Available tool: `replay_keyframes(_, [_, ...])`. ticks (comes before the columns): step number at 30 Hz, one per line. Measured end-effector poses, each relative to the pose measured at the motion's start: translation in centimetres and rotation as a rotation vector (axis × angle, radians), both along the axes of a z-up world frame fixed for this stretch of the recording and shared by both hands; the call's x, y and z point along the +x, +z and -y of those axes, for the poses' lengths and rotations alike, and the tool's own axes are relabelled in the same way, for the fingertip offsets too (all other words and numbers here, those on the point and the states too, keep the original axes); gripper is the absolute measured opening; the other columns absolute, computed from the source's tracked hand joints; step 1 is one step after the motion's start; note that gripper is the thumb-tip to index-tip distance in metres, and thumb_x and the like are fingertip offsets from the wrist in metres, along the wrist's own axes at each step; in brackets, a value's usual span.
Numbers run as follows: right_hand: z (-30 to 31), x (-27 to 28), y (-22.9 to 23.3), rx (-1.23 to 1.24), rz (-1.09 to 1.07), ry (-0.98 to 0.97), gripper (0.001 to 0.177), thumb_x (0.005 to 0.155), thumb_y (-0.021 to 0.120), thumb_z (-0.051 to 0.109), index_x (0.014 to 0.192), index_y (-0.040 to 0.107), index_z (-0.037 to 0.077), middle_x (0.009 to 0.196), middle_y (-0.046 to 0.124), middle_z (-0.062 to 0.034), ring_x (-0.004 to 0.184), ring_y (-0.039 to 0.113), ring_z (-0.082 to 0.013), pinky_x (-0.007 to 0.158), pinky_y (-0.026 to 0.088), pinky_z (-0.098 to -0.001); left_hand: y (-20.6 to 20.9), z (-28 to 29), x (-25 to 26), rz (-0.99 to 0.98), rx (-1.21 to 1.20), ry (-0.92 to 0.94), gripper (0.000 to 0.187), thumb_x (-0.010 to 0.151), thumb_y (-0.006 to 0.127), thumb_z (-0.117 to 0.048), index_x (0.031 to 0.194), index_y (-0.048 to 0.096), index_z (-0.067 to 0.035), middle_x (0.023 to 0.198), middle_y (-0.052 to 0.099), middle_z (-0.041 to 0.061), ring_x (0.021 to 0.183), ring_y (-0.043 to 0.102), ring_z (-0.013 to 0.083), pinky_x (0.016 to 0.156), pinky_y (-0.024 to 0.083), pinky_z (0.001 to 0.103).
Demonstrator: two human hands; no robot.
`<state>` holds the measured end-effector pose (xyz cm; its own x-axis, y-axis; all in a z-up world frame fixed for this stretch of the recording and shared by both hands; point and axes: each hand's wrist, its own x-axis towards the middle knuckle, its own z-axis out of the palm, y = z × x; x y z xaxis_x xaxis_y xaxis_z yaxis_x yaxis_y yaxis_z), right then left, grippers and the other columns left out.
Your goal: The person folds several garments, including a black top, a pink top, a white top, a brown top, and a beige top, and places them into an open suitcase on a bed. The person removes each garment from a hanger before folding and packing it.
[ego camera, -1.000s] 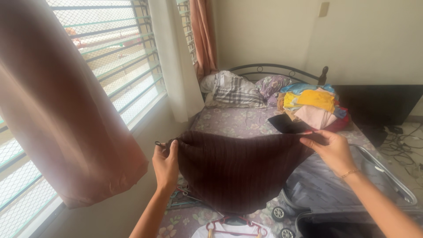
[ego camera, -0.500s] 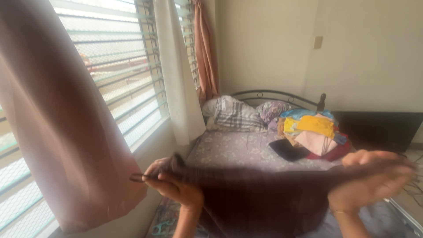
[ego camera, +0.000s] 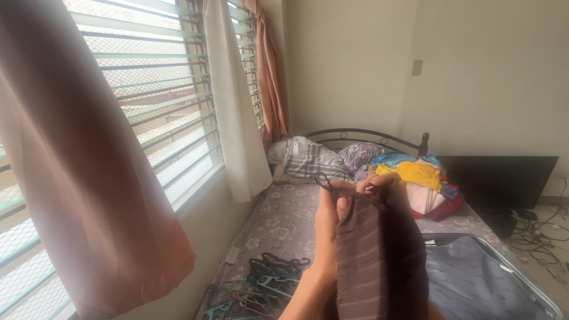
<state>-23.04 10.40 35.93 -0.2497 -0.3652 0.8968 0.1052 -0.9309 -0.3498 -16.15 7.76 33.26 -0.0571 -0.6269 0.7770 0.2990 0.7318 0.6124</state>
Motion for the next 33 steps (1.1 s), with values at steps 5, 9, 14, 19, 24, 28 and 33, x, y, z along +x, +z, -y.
replay_keyframes(5, [2.3,-0.4,-0.6,-0.189,-0.187,-0.200,0.020,0.103,0.064,0.020,0.116,0.051,0.012,0.108,0.051,-0.0052,0.113,0.052,-0.0203,0.103,0.046,-0.0305,1.2,-0.3,-0.3,0.029,-0.011,0.138,0.040,0.106,0.042,-0.030,0.133,0.054,-0.003,0.123,0.060,0.011,0.115,0.062,0.0203,0.100,0.050,0.032])
replay_keyframes(9, [6.7,-2.4,-1.7,0.003,-0.198,0.007,0.052,0.093,0.071,0.023,0.135,0.044,0.010,0.115,0.048,-0.0066,0.109,0.049,-0.0207,0.098,0.044,-0.0331,0.6,-0.9,0.5,0.125,-0.095,0.246,0.047,0.106,0.044,-0.037,0.133,0.056,0.000,0.130,0.054,0.014,0.119,0.058,0.0238,0.101,0.048,0.034])
replay_keyframes(14, [8.8,-3.0,-3.4,0.346,-0.304,-0.182,0.064,0.094,0.071,0.032,0.142,0.037,0.008,0.137,0.049,-0.0087,0.122,0.053,-0.0213,0.095,0.048,-0.0343,-0.5,-1.7,2.2,0.037,-0.026,0.145,0.048,0.109,0.043,-0.042,0.122,0.059,0.000,0.111,0.068,0.014,0.103,0.066,0.0196,0.091,0.053,0.033])
replay_keyframes(19, [6.5,-7.2,-0.1,0.780,-0.402,0.219,0.063,0.106,0.054,0.058,0.135,0.056,0.002,0.117,0.058,-0.0187,0.093,0.048,-0.0243,0.079,0.040,-0.0375,-0.9,-1.3,2.9,0.104,0.214,0.456,0.029,0.103,0.060,-0.025,0.097,0.057,0.003,0.079,0.070,0.014,0.070,0.061,0.0166,0.065,0.053,0.034])
replay_keyframes(24, [0.3,-5.9,-0.4,0.587,-0.731,0.064,0.070,0.094,0.059,0.054,0.144,0.051,0.006,0.133,0.065,-0.0159,0.125,0.061,-0.0230,0.102,0.046,-0.0374,-0.8,-1.6,3.9,0.093,0.231,0.660,0.029,0.100,0.066,-0.022,0.091,0.055,0.004,0.077,0.066,0.019,0.064,0.054,0.0199,0.063,0.051,0.036])
replay_keyframes(28, [-1.2,-2.6,-1.7,0.429,-0.761,-0.250,0.069,0.080,0.080,0.040,0.131,0.053,0.001,0.118,0.072,-0.0170,0.111,0.070,-0.0257,0.092,0.053,-0.0389,-0.3,-2.0,4.7,0.025,0.206,0.547,0.026,0.100,0.065,-0.021,0.095,0.055,0.003,0.080,0.069,0.018,0.069,0.059,0.0159,0.064,0.053,0.034])
replay_keyframes(33, [0.3,-2.9,-1.5,0.252,-0.797,-0.347,0.044,0.079,0.084,0.027,0.113,0.069,0.002,0.104,0.077,-0.0148,0.094,0.076,-0.0280,0.079,0.058,-0.0362,-0.8,-2.4,6.6,0.146,0.175,0.673,0.026,0.100,0.066,-0.019,0.099,0.055,0.005,0.076,0.066,0.020,0.066,0.057,0.0176,0.060,0.051,0.036])
